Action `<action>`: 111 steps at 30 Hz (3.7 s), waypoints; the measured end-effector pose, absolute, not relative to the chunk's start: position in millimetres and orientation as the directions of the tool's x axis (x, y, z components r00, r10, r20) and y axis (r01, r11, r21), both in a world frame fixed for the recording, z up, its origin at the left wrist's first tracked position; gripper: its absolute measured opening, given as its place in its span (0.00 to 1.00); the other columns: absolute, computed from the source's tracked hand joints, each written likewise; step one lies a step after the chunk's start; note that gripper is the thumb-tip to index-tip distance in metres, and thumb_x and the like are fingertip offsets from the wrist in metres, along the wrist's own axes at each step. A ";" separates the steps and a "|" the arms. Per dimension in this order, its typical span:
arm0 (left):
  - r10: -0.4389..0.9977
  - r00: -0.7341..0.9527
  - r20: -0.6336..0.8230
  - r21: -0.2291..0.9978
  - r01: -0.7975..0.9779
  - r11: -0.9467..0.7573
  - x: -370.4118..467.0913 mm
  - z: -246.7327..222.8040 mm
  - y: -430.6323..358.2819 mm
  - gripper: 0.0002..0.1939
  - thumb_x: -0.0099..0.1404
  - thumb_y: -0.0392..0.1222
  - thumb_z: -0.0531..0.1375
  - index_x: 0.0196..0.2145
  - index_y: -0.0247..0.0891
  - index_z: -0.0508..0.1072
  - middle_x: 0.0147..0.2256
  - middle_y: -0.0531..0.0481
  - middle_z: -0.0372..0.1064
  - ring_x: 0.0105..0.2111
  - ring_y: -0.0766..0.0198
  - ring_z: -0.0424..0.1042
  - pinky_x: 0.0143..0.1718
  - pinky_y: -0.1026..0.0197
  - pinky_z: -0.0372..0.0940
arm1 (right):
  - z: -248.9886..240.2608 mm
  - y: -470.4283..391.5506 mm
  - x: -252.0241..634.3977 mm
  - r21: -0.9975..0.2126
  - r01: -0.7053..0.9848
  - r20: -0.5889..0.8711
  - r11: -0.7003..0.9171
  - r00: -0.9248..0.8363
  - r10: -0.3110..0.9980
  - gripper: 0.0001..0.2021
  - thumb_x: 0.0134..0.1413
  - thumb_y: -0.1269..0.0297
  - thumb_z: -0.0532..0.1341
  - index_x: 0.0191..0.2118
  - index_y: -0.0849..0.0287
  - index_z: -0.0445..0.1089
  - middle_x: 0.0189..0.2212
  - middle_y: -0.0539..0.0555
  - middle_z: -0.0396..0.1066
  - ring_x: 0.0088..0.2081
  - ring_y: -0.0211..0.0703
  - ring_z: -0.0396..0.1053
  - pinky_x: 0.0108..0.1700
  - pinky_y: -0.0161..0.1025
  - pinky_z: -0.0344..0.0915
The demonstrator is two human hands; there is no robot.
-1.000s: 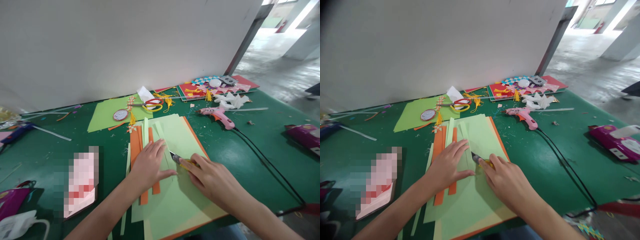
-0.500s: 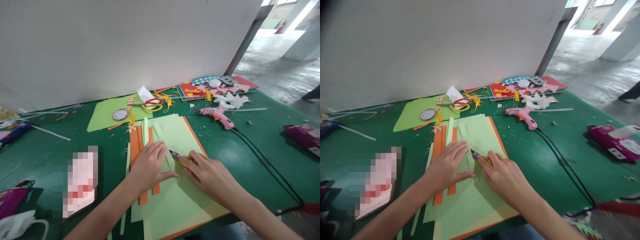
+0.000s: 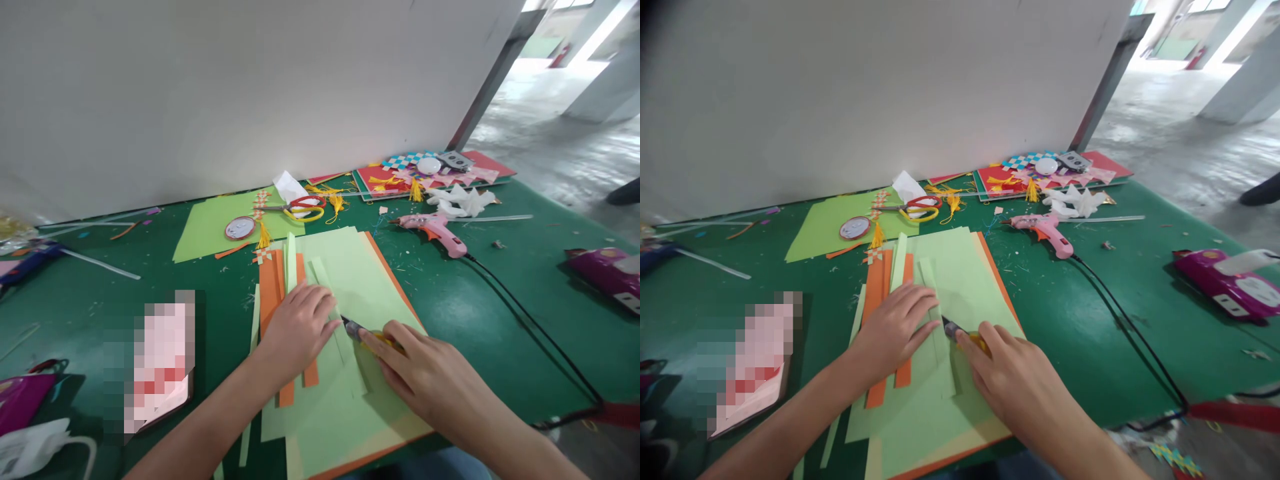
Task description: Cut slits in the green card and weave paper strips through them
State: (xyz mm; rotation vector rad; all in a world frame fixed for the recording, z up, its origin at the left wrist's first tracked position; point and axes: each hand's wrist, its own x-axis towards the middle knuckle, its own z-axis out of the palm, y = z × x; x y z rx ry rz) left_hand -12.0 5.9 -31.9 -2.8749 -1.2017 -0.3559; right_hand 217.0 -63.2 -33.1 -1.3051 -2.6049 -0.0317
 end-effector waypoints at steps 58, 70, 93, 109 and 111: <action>0.702 0.687 0.187 -0.008 0.716 -0.698 -11.3 -31.4 5.9 0.39 0.63 0.70 0.48 0.52 0.29 0.69 0.54 0.32 0.69 0.55 0.46 0.69 0.60 0.41 0.59 | -32.4 -55.9 218.3 -0.086 0.811 0.188 0.578 -0.557 0.809 0.19 0.61 0.71 0.54 0.57 0.61 0.66 0.34 0.53 0.66 0.29 0.41 0.70 0.23 0.37 0.63; 0.729 0.665 0.163 0.010 0.738 -0.675 -13.2 -36.1 7.5 0.44 0.63 0.72 0.45 0.56 0.28 0.67 0.59 0.32 0.65 0.59 0.47 0.65 0.62 0.43 0.56 | -29.9 -36.2 212.6 -0.055 0.828 0.173 0.558 -0.542 0.822 0.20 0.61 0.70 0.55 0.58 0.58 0.67 0.34 0.54 0.67 0.30 0.41 0.70 0.23 0.36 0.59; 0.760 0.640 0.114 0.114 0.752 -0.650 -14.2 -36.5 6.3 0.37 0.59 0.66 0.59 0.52 0.31 0.65 0.58 0.30 0.63 0.59 0.40 0.63 0.57 0.41 0.65 | -24.8 -2.4 201.3 0.100 0.814 0.138 0.572 -0.581 0.802 0.19 0.64 0.68 0.57 0.59 0.59 0.66 0.34 0.54 0.67 0.29 0.40 0.68 0.22 0.37 0.51; 0.755 0.646 0.112 0.090 0.750 -0.655 -15.8 -38.7 6.5 0.39 0.60 0.69 0.55 0.52 0.31 0.66 0.57 0.31 0.64 0.60 0.40 0.63 0.60 0.41 0.60 | -24.8 16.5 203.3 0.076 0.895 0.093 0.440 -0.446 0.890 0.20 0.67 0.66 0.52 0.62 0.55 0.63 0.40 0.57 0.70 0.36 0.43 0.72 0.24 0.35 0.54; 0.756 0.644 0.117 0.092 0.751 -0.654 -15.7 -38.3 6.5 0.38 0.60 0.70 0.54 0.52 0.32 0.67 0.57 0.32 0.64 0.60 0.39 0.63 0.60 0.41 0.61 | -26.6 18.7 208.1 0.070 0.925 0.111 0.374 -0.380 0.918 0.20 0.66 0.67 0.52 0.61 0.55 0.64 0.42 0.58 0.70 0.37 0.44 0.72 0.24 0.35 0.54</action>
